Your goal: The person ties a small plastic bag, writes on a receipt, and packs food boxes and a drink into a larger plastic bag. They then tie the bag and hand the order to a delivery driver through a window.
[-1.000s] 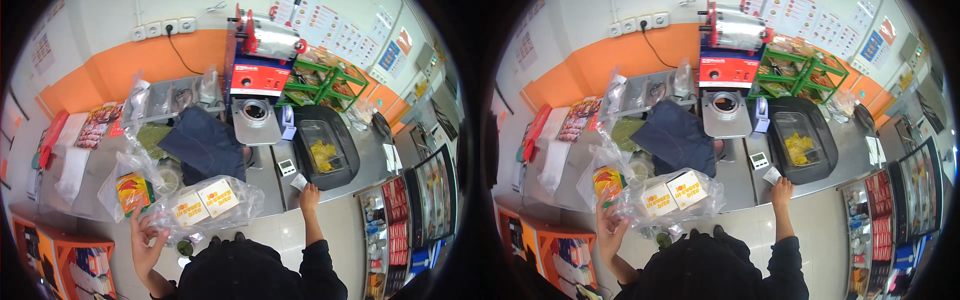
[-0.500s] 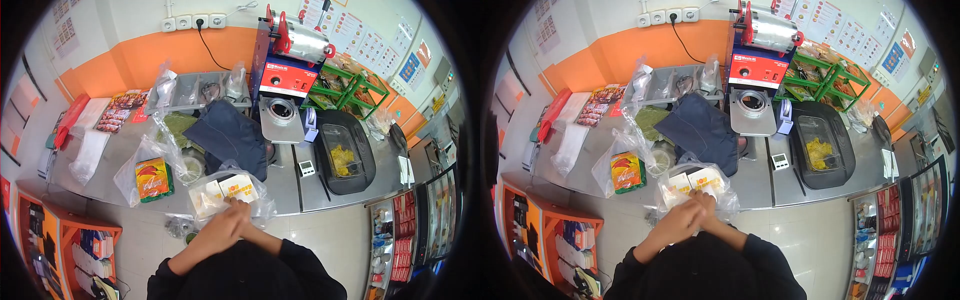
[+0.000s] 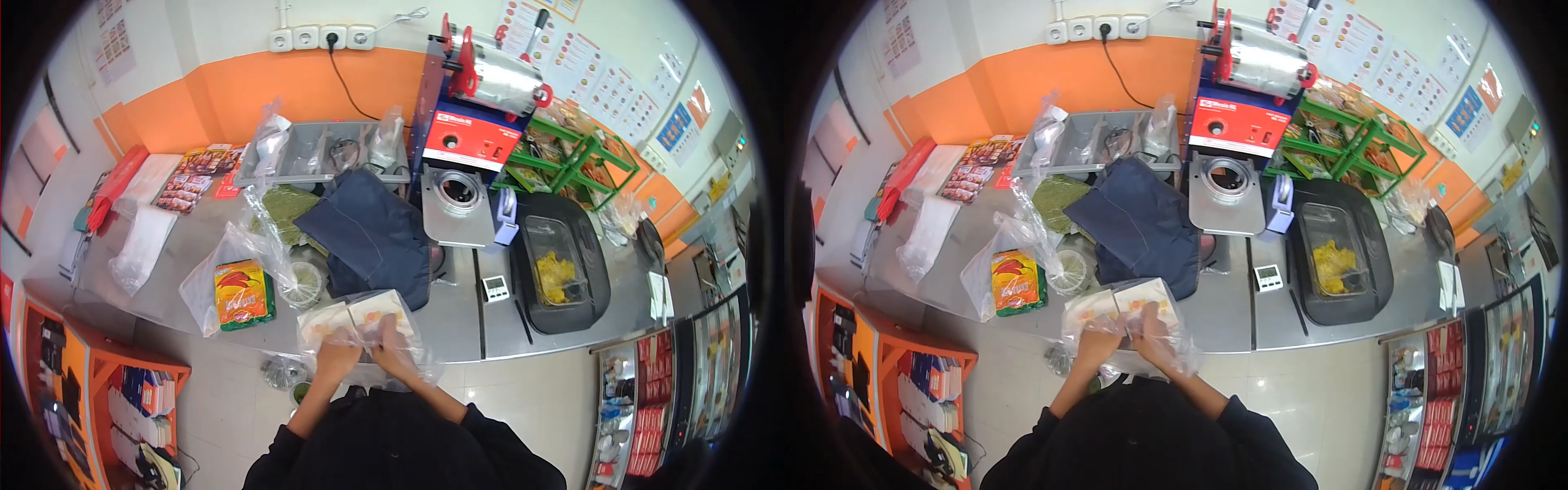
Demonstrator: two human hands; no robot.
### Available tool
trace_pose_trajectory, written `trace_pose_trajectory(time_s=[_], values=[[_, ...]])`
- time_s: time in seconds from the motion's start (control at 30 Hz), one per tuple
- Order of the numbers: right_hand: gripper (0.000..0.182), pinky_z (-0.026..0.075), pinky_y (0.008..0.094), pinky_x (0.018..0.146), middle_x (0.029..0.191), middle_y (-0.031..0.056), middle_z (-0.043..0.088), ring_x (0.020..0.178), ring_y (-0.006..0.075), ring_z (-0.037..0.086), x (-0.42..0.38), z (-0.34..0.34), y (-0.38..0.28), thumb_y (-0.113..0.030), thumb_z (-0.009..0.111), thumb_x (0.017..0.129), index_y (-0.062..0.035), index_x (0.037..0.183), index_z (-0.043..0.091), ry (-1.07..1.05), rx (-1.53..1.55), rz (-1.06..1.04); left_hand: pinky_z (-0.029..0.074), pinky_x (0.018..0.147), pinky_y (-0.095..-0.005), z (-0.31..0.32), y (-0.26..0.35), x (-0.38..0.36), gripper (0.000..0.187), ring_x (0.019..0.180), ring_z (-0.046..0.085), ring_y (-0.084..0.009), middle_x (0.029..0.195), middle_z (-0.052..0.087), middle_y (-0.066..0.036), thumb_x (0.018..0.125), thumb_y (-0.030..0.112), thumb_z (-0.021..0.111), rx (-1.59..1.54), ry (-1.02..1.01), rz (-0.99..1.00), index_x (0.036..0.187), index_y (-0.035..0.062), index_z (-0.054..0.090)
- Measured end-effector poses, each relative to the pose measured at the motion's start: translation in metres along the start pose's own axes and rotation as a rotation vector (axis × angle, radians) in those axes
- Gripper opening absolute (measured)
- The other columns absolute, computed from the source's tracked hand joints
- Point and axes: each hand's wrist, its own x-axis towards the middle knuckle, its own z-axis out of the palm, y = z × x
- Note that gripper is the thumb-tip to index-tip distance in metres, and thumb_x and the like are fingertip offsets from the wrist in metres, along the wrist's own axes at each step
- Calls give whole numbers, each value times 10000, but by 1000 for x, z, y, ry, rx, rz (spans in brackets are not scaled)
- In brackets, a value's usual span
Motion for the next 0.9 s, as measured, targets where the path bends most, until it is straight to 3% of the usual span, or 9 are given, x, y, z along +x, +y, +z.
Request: trace_pose_trajectory(time_s=[0.27,0.37,0.43,0.5,0.6,0.67,0.73,0.8,0.9], values=[[333,480,391,606,816,158,639,661,200,605,13,-10,21,-188,503,953,-61,1120,244,-181,390,-17,495,612,-358,24,-2,-6,310,630,636,-259,697,636,-137,799,293,739,-147,266,47,766,15,608],[360,480,379,636,821,142,643,664,218,605,4,-27,15,-189,509,951,-36,1162,260,-258,152,-25,496,617,-342,11,9,-13,178,694,646,-205,749,625,-120,781,29,669,-358,167,91,875,24,518],[426,475,379,654,833,113,645,678,239,613,-27,-55,2,-147,526,947,-42,1285,287,-285,10,-413,486,620,-309,3,20,-18,376,712,608,-144,761,592,-91,775,-34,655,-894,200,10,1068,46,433],[420,493,347,714,862,93,649,760,240,641,-33,-113,-31,-98,560,931,-33,1317,408,-687,131,-679,485,616,-301,25,-9,-12,463,703,605,-155,769,589,-85,781,-29,657,-797,215,78,1137,56,373],[299,497,336,737,899,127,641,821,220,654,-20,-212,-55,-165,589,923,-42,1191,534,-925,336,-562,487,587,-296,34,-24,-11,495,660,602,-191,874,574,-80,773,-22,661,-436,228,157,1198,62,420],[120,503,271,709,925,32,624,813,146,641,8,-255,-21,-119,573,917,-28,979,621,-544,615,-340,490,637,-313,35,-19,-12,394,711,593,-217,1003,550,-109,748,16,676,130,258,295,1125,82,580],[135,469,237,572,760,14,575,642,99,557,63,-288,26,-83,516,916,-15,969,620,222,424,-166,472,740,-369,24,7,-16,296,839,565,-268,1106,516,-136,717,39,677,-392,-1,-68,1002,114,696],[147,458,217,536,715,-11,563,587,81,507,133,-310,99,-91,549,908,-33,997,651,740,513,60,453,793,-401,21,22,-21,264,928,529,-303,1117,526,-132,712,63,690,123,351,299,972,110,702],[200,497,233,589,805,54,643,669,102,589,213,-323,189,-168,623,870,-7,978,670,814,362,242,448,823,-440,10,59,-28,249,1002,505,-357,1127,546,-118,702,106,723,69,476,207,949,99,695]])
